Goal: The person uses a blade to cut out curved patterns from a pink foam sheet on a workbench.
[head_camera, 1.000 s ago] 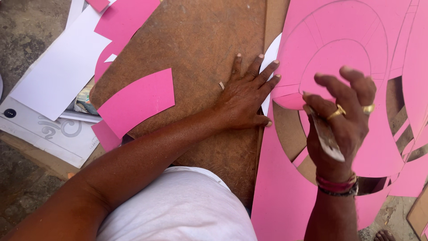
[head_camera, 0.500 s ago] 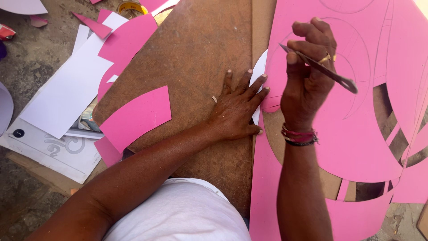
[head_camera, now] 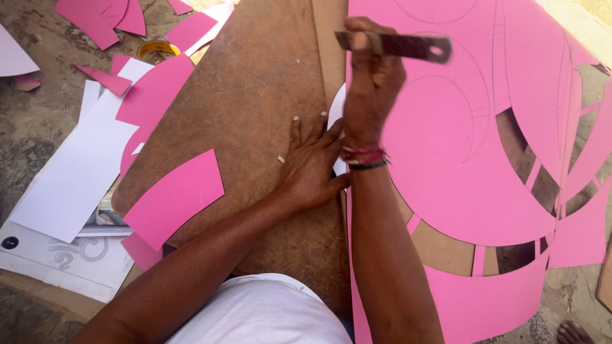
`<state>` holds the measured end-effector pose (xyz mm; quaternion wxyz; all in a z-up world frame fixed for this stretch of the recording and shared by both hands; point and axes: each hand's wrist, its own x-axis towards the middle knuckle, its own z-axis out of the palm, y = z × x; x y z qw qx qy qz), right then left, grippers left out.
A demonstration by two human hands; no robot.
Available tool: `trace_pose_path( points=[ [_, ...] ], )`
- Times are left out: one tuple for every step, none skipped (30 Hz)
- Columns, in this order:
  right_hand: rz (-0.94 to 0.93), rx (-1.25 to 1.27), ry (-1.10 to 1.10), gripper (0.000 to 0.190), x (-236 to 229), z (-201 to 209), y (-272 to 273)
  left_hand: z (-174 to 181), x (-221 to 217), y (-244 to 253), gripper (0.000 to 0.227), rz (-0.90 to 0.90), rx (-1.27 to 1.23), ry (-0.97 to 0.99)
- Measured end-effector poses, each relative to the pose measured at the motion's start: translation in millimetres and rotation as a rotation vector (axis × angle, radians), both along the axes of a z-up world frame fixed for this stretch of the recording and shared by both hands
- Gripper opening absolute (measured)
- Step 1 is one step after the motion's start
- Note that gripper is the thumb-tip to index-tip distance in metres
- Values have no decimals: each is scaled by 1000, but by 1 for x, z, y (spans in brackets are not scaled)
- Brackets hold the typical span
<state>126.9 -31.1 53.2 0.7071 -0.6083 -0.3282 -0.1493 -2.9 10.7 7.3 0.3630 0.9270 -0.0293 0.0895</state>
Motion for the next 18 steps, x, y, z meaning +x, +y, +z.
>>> trace_pose_path(
  points=[
    [-23,-7,4,18,-8,0,-10,-2,1,-1,63,25,-35,27],
    [-56,-12,-19,18,-14,2,-25,-3,2,-4,45,55,-66,61],
    [-89,-17,-42,17,-19,6,-43,-4,3,-8,34,85,-97,94],
    [-115,-11,-65,16,-21,9,-61,-3,6,-14,30,125,-112,56],
    [-140,-6,-89,14,-24,12,-78,-1,9,-22,27,165,-126,18],
    [-168,-27,-73,14,-30,15,-100,-1,11,-23,25,206,-136,-23],
    [-195,-49,-56,14,-39,18,-121,0,12,-23,23,202,-121,-45],
    [-256,-68,29,13,-48,16,-137,-1,12,-21,22,199,-103,-65],
    [-314,-89,116,12,-58,10,-150,-1,12,-21,21,196,-84,-85],
    [-386,-146,163,13,-69,3,-161,0,13,-21,19,182,-61,-134],
    [-458,-203,211,14,-77,-5,-172,1,14,-20,18,168,-38,-183],
    [-433,-182,246,15,-87,-13,-181,2,16,-17,17,151,-12,-233],
    [-408,-160,281,15,-96,-21,-189,3,19,-14,13,97,94,-329],
    [-387,-142,321,16,-102,-30,-196,2,20,-13,10,38,194,-421],
    [-356,-119,341,16,-102,-38,-201,1,20,-13,12,-22,294,-513],
    [-326,-92,362,16,-103,-45,-203,-1,18,-12,10,-119,319,-402],
    [-296,-65,382,17,-105,-49,-206,-2,14,-12,9,-215,344,-290],
    [-336,-74,405,18,-106,-50,-208,-4,14,-13,8,-306,370,-184]
  ],
)
